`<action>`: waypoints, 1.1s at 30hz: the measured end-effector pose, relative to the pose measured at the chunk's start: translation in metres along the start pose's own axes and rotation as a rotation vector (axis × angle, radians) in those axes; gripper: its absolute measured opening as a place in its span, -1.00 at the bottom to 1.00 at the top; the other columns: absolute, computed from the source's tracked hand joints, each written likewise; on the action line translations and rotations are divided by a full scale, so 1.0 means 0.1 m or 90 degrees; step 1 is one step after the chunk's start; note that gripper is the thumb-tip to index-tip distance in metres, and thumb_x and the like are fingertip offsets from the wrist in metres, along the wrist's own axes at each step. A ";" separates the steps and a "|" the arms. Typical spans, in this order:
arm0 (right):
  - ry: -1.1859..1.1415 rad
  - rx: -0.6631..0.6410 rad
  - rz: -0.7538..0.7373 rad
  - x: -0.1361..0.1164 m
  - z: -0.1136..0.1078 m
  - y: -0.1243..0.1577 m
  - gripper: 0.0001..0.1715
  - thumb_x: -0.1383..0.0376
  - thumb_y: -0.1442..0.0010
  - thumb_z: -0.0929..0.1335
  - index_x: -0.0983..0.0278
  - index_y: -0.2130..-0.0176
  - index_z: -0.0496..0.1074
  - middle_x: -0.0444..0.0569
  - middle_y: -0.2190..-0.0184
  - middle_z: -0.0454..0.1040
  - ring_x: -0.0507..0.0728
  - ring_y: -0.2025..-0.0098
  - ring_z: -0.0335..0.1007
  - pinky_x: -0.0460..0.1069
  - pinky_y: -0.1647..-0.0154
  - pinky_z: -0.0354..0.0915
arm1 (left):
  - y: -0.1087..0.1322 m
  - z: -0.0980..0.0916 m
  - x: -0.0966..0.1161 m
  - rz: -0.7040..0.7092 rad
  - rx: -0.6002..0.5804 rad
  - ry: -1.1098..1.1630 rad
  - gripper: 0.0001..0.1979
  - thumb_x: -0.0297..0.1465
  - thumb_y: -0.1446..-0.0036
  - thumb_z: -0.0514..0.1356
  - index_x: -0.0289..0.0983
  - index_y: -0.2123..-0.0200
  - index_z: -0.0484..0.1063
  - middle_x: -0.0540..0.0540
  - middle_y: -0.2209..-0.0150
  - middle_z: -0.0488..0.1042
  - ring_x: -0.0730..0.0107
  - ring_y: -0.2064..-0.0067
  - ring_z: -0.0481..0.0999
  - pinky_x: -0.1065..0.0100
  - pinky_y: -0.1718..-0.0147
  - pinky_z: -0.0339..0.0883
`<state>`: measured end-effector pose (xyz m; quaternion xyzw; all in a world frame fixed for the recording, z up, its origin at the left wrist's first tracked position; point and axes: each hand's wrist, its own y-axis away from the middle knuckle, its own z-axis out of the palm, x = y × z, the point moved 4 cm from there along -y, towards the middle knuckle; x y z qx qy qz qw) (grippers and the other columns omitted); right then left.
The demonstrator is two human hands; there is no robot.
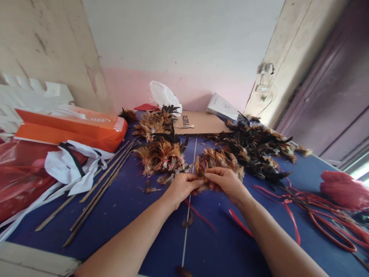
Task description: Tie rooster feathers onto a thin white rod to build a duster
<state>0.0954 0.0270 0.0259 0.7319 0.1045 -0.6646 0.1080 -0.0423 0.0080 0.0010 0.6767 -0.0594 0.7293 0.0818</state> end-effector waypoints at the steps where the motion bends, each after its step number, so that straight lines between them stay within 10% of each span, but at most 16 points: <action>1: -0.024 0.012 -0.007 -0.02 -0.02 0.00 -0.69 0.19 0.11 0.40 0.35 0.35 0.42 -0.11 0.60 0.41 -0.08 0.65 0.19 -0.16 0.67 0.05 | -0.01 -0.02 -0.01 -0.011 0.007 0.027 -0.78 -0.32 0.14 0.27 -0.36 0.42 0.51 -0.04 0.56 0.43 0.56 0.55 0.34 0.51 0.55 0.19; 12: 0.017 -0.106 0.065 -0.04 -0.01 0.06 -0.64 0.08 0.06 0.37 0.34 0.57 0.35 -0.20 0.78 0.25 -0.14 0.77 -0.05 -0.16 0.76 -0.17 | -0.05 -0.10 0.02 -0.038 0.062 0.301 -0.82 -0.45 0.17 0.31 -0.37 0.40 0.48 -0.05 0.49 0.48 0.61 0.53 0.40 0.58 0.55 0.26; 21: -0.104 0.010 0.010 0.04 0.06 0.00 -0.69 0.13 0.11 0.40 0.32 0.49 0.32 -0.25 0.75 0.19 -0.12 0.72 -0.01 -0.16 0.72 -0.10 | -0.02 -0.03 0.01 -0.051 -0.015 0.250 -0.82 -0.42 0.12 0.28 -0.37 0.37 0.49 -0.13 0.41 0.52 0.53 0.48 0.46 0.56 0.57 0.26; 33: 0.125 0.098 -0.073 0.04 -0.02 -0.02 -0.74 0.15 0.04 0.34 0.30 0.57 0.32 -0.21 0.77 0.21 -0.08 0.73 0.00 -0.14 0.72 -0.09 | 0.00 0.01 -0.02 -0.073 -0.058 0.120 -0.80 -0.35 0.15 0.29 -0.37 0.44 0.50 -0.13 0.48 0.51 0.52 0.50 0.45 0.53 0.52 0.28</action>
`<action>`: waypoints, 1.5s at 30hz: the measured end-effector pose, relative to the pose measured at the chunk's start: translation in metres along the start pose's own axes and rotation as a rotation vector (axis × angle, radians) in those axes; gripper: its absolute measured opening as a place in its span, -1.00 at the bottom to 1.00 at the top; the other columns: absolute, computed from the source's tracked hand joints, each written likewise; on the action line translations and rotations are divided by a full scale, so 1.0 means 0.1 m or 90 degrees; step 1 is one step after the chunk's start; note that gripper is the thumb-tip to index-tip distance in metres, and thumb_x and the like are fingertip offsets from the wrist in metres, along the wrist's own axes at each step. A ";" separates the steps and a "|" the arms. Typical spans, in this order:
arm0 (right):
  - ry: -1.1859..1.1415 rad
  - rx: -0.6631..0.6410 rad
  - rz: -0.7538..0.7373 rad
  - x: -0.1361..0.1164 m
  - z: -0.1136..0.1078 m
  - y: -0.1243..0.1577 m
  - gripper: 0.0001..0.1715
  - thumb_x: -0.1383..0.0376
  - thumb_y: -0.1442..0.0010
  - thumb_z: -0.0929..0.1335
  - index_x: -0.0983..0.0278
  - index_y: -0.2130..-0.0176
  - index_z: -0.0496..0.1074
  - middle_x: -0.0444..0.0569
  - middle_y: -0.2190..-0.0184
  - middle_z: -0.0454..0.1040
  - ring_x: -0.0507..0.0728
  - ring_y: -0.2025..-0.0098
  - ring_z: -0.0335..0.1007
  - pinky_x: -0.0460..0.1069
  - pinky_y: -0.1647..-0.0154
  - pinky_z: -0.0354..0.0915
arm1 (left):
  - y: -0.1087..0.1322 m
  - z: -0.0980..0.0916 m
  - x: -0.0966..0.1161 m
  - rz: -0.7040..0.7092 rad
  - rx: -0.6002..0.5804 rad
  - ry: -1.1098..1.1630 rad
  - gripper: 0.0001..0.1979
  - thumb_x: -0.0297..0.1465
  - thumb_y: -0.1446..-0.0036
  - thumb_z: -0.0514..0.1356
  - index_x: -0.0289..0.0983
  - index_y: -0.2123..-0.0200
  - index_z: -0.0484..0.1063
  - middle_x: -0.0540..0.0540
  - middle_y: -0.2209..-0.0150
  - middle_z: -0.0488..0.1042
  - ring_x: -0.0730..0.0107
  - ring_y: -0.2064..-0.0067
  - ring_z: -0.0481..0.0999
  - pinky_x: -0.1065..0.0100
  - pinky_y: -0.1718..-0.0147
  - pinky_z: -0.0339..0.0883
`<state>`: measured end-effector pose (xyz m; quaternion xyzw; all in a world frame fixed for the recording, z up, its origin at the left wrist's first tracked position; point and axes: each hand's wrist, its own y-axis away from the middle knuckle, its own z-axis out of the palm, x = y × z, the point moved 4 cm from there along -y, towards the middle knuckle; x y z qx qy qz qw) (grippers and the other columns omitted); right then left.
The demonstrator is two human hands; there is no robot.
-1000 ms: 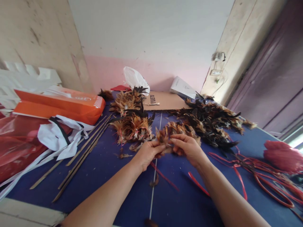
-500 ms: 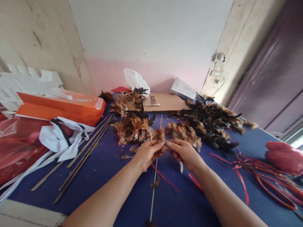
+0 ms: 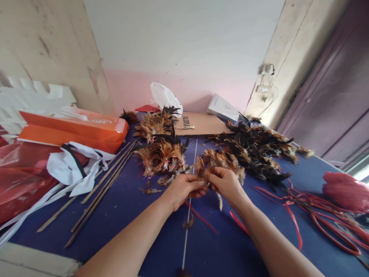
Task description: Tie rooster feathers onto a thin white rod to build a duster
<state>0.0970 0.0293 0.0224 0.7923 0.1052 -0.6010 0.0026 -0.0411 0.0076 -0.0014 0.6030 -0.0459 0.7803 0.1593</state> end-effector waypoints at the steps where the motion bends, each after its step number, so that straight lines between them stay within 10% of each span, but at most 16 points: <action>1: 0.002 -0.002 0.002 -0.01 0.01 0.00 -0.73 0.16 0.05 0.34 0.30 0.58 0.32 -0.21 0.78 0.21 -0.09 0.73 0.00 -0.14 0.72 -0.10 | 0.00 0.00 0.00 0.005 -0.005 -0.015 -0.79 -0.34 0.15 0.29 -0.38 0.45 0.50 -0.12 0.50 0.50 0.52 0.51 0.44 0.53 0.52 0.28; 11: -0.190 0.038 0.055 -0.15 -0.17 0.02 -0.71 0.14 0.10 0.39 0.32 0.44 0.38 -0.13 0.65 0.36 -0.11 0.73 0.04 -0.15 0.74 -0.05 | -0.01 -0.06 0.04 -0.016 0.021 0.189 -0.94 -0.49 0.07 0.25 -0.39 0.45 0.46 -0.06 0.52 0.46 0.60 0.53 0.42 0.58 0.54 0.31; 21: -0.247 -0.199 0.158 -0.03 0.08 0.07 -0.66 0.11 0.14 0.42 0.32 0.43 0.39 -0.14 0.56 0.40 -0.14 0.70 0.05 -0.17 0.75 -0.12 | -0.02 -0.09 0.09 0.033 -0.034 0.353 -0.93 -0.53 -0.04 0.15 -0.39 0.40 0.43 -0.05 0.50 0.44 0.62 0.49 0.43 0.62 0.52 0.35; 45: -0.160 -0.078 0.066 -0.11 0.00 0.05 -0.74 0.18 0.05 0.37 0.33 0.52 0.31 -0.24 0.78 0.23 -0.12 0.73 0.02 -0.17 0.71 -0.07 | 0.01 -0.01 0.00 -0.060 -0.015 0.084 -0.75 -0.38 0.09 0.27 -0.36 0.28 0.49 -0.17 0.39 0.54 0.52 0.49 0.49 0.62 0.62 0.27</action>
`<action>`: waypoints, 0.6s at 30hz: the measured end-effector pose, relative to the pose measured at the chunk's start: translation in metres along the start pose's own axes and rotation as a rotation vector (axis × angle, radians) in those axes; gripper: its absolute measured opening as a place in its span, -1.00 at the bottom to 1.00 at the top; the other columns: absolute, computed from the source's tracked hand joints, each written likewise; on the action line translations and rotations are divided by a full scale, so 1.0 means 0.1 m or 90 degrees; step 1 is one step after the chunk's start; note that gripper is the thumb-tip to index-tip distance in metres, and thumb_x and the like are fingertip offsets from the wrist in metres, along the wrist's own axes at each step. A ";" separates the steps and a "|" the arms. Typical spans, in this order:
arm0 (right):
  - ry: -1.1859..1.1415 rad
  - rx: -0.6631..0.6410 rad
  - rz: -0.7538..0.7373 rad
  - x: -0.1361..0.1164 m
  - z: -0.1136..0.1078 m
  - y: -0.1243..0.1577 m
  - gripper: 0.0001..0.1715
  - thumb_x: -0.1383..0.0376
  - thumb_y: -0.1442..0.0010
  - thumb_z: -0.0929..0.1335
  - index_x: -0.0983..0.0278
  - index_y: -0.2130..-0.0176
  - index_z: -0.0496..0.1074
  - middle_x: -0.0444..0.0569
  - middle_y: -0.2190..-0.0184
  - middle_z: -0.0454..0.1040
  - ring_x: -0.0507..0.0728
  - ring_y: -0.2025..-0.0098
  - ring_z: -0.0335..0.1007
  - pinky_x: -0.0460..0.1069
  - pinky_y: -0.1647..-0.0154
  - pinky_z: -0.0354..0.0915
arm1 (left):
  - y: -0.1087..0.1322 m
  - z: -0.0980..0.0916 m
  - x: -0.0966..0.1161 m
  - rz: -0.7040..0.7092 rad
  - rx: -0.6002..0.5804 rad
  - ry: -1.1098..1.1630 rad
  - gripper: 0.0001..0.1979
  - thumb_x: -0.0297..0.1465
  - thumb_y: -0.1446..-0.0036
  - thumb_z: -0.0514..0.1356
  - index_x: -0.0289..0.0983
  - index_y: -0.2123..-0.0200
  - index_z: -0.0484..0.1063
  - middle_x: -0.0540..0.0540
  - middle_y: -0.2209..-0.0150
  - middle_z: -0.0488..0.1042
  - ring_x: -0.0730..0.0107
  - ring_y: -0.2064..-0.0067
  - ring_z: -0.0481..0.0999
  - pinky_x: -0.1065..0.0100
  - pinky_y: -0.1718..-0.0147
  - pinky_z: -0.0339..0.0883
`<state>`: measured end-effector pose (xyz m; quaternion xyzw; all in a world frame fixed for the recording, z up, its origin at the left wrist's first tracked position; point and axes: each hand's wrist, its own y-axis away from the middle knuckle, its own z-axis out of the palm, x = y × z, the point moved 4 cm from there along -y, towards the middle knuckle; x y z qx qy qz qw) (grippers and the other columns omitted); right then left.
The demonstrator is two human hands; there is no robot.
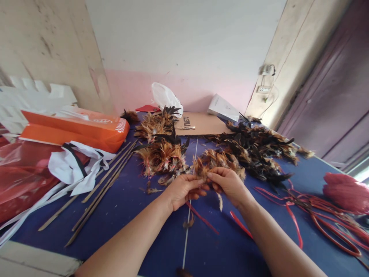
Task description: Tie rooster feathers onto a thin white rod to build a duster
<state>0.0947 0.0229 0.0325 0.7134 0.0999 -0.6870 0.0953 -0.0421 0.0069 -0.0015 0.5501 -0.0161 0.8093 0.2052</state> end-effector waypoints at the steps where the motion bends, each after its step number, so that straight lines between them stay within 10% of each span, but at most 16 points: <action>1: -0.004 0.001 0.001 0.00 0.01 0.00 -0.75 0.19 0.05 0.37 0.33 0.52 0.31 -0.24 0.78 0.23 -0.12 0.73 0.03 -0.18 0.71 -0.07 | 0.00 0.00 0.00 -0.001 0.002 -0.007 -0.75 -0.39 0.10 0.27 -0.36 0.28 0.49 -0.15 0.41 0.53 0.53 0.50 0.49 0.62 0.63 0.26; 18: -0.090 -0.065 0.017 0.04 0.02 0.00 -0.72 0.18 0.06 0.38 0.34 0.52 0.29 -0.16 0.65 0.34 -0.14 0.73 0.03 -0.18 0.75 -0.12 | 0.01 0.04 -0.01 0.048 -0.040 -0.055 -0.80 -0.40 0.11 0.28 -0.37 0.36 0.49 -0.06 0.54 0.48 0.58 0.54 0.45 0.60 0.58 0.28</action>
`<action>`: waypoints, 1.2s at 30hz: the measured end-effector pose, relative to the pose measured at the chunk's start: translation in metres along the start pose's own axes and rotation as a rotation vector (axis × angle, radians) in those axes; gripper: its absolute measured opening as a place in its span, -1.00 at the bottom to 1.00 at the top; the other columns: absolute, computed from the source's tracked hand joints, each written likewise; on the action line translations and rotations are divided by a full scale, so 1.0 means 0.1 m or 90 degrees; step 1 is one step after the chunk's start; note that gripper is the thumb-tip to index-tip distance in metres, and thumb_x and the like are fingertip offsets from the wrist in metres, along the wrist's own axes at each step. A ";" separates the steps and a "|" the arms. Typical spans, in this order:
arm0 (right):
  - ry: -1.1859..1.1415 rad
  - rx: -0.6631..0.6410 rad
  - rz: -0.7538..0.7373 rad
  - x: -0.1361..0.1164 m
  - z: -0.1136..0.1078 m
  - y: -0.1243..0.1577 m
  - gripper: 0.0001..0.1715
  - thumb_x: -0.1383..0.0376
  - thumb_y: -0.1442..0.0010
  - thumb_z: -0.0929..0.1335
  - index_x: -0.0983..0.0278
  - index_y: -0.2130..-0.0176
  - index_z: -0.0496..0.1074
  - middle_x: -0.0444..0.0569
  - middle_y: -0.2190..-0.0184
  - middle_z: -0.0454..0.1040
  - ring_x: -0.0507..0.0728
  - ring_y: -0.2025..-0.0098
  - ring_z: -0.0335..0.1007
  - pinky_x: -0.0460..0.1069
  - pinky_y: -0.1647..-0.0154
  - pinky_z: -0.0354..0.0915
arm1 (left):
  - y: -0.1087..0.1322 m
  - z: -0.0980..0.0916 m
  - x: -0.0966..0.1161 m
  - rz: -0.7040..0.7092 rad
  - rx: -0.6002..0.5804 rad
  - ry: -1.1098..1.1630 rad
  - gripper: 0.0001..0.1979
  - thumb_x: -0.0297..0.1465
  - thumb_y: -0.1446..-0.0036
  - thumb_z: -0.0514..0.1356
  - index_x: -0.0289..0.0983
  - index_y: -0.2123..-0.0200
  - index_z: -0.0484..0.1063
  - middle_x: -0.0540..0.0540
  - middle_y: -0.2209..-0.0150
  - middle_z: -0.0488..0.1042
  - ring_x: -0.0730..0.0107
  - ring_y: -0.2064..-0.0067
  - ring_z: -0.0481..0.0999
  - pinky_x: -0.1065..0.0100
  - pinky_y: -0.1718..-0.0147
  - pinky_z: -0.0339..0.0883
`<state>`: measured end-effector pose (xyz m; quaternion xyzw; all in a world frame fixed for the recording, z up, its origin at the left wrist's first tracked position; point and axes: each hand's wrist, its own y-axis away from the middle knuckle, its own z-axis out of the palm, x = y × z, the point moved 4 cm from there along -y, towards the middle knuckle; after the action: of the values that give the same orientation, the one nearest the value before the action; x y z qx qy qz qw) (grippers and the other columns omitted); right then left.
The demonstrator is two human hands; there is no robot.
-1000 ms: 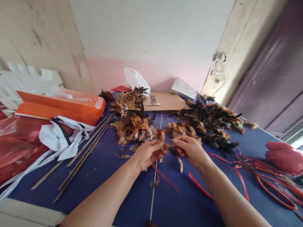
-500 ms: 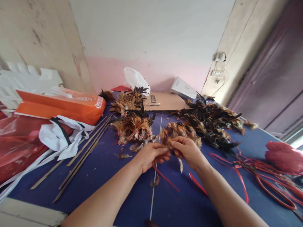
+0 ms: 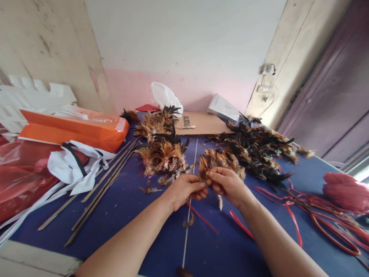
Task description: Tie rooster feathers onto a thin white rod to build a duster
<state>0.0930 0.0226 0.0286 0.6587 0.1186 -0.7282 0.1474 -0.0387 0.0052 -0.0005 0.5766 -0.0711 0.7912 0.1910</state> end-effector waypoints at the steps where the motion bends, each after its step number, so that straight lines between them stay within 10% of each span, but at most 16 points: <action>1: -0.004 0.011 -0.001 0.00 -0.02 0.00 -0.72 0.18 0.06 0.39 0.34 0.52 0.29 -0.18 0.67 0.32 -0.14 0.73 0.02 -0.18 0.74 -0.12 | 0.00 -0.01 0.00 -0.007 0.006 0.015 -0.82 -0.41 0.11 0.28 -0.38 0.38 0.49 -0.06 0.54 0.48 0.58 0.56 0.44 0.60 0.59 0.28; 8: -0.013 0.091 -0.006 -0.03 -0.12 -0.01 -0.69 0.15 0.09 0.40 0.32 0.51 0.27 -0.25 0.75 0.21 -0.13 0.73 -0.01 -0.17 0.71 -0.10 | -0.05 -0.13 0.00 -0.013 0.117 0.145 -0.86 -0.51 0.06 0.23 -0.37 0.35 0.48 -0.14 0.33 0.52 0.50 0.46 0.50 0.59 0.58 0.34; 36: 0.147 0.093 -0.013 -0.03 0.04 0.02 -0.76 0.20 0.12 0.40 0.32 0.51 0.34 -0.23 0.73 0.26 -0.11 0.70 0.04 -0.16 0.69 -0.07 | -0.02 -0.02 0.00 -0.023 0.046 0.135 -0.92 -0.54 0.05 0.23 -0.42 0.40 0.49 -0.09 0.53 0.48 0.58 0.57 0.45 0.62 0.62 0.32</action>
<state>0.0903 0.0197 0.0320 0.7459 0.0886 -0.6557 0.0769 -0.0395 0.0073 -0.0015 0.4971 -0.0120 0.8464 0.1908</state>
